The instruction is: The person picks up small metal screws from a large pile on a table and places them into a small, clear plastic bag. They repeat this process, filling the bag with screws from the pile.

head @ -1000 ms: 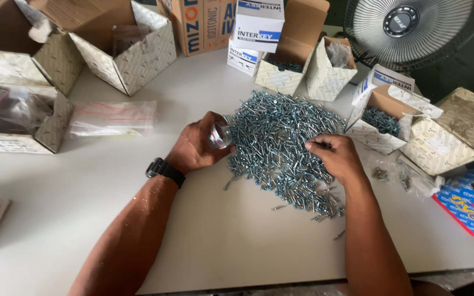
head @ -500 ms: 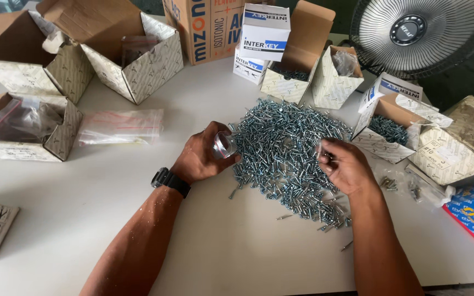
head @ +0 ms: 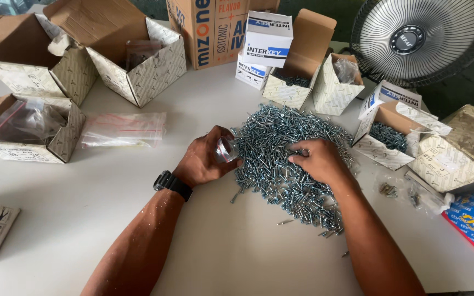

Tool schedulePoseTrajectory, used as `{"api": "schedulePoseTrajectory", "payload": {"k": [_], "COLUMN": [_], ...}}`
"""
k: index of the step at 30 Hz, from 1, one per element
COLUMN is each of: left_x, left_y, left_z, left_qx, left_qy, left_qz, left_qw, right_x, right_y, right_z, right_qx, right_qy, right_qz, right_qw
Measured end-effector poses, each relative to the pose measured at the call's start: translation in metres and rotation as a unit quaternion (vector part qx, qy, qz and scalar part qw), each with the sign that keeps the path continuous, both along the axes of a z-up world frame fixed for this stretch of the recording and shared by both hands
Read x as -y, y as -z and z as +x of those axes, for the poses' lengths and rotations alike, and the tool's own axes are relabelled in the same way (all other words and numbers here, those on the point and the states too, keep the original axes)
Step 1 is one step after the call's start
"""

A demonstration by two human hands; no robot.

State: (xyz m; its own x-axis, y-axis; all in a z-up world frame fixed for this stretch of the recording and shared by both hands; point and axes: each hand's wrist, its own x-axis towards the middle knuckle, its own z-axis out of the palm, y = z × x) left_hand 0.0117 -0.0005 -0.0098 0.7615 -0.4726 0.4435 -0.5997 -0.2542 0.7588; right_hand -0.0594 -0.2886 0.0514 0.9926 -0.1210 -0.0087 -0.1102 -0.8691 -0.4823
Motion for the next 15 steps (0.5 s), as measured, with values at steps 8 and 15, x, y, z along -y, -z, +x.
{"api": "schedulePoseTrajectory", "payload": {"k": [8, 15], "left_x": [0.002, 0.001], "left_y": [-0.004, -0.006], "left_z": [0.001, -0.002], "left_qx": [0.015, 0.028], "left_qy": [0.011, 0.017], "left_qz": [0.003, -0.004], "left_qw": [1.000, 0.999], "right_x": [0.020, 0.005], "right_y": [0.039, 0.004], "right_z": [0.009, -0.020], "right_qx": [0.056, 0.075], "right_qy": [-0.047, 0.012], "right_qz": [-0.051, 0.108], "right_qw": [0.996, 0.991]}}
